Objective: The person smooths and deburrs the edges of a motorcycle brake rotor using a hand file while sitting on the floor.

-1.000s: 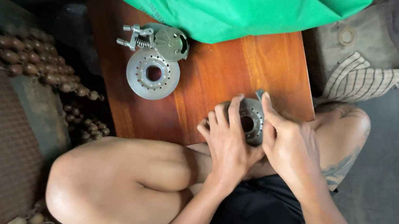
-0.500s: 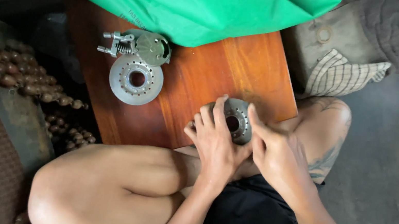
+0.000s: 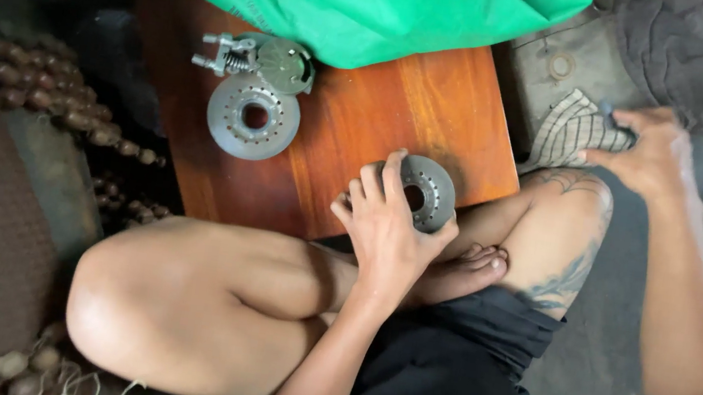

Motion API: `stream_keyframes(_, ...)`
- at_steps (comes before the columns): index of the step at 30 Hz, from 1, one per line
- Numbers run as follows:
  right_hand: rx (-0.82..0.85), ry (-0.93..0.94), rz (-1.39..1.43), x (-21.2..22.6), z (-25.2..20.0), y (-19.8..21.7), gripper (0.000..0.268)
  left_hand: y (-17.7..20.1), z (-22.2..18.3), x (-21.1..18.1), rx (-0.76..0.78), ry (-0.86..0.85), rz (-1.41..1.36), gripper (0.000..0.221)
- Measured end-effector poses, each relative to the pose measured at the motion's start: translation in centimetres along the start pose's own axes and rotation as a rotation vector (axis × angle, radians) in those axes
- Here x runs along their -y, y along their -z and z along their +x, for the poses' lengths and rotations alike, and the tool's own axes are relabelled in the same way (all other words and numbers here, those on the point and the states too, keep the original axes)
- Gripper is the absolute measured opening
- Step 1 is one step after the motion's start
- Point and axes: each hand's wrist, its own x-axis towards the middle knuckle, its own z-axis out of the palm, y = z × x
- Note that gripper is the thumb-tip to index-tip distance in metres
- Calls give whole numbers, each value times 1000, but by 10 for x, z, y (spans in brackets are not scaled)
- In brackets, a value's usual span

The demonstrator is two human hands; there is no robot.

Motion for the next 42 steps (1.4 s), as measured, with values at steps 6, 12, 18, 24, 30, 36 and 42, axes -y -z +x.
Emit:
stream_keyframes(6, -15, -69, 87, -24, -13, -10, 48, 4, -2, -1, -9, -7, -22, 99)
stream_keyframes(12, 16, -555, 552, -70, -65, -32, 29, 5, -3, -3, -37, -5, -14, 95)
stream_keyframes(18, 25, -862, 1238, -131, -66, -131, 39, -3, -6, 0, 16, 67, -29, 103)
stream_keyframes(24, -42, -831, 1097, -134, -82, -123, 36, -4, -6, 0, 3, 67, -36, 102)
stream_keyframes(30, -101, -788, 947, -104, -117, -99, 35, -3, -6, 0, -4, 53, -26, 105)
stream_keyframes(36, -55, -787, 747, -89, -154, -101, 30, -5, -1, -2, -4, 53, 7, 106)
stream_keyframes(42, -136, -793, 766, -47, -144, -109, 27, -4, 3, -1, 1, 56, 20, 107)
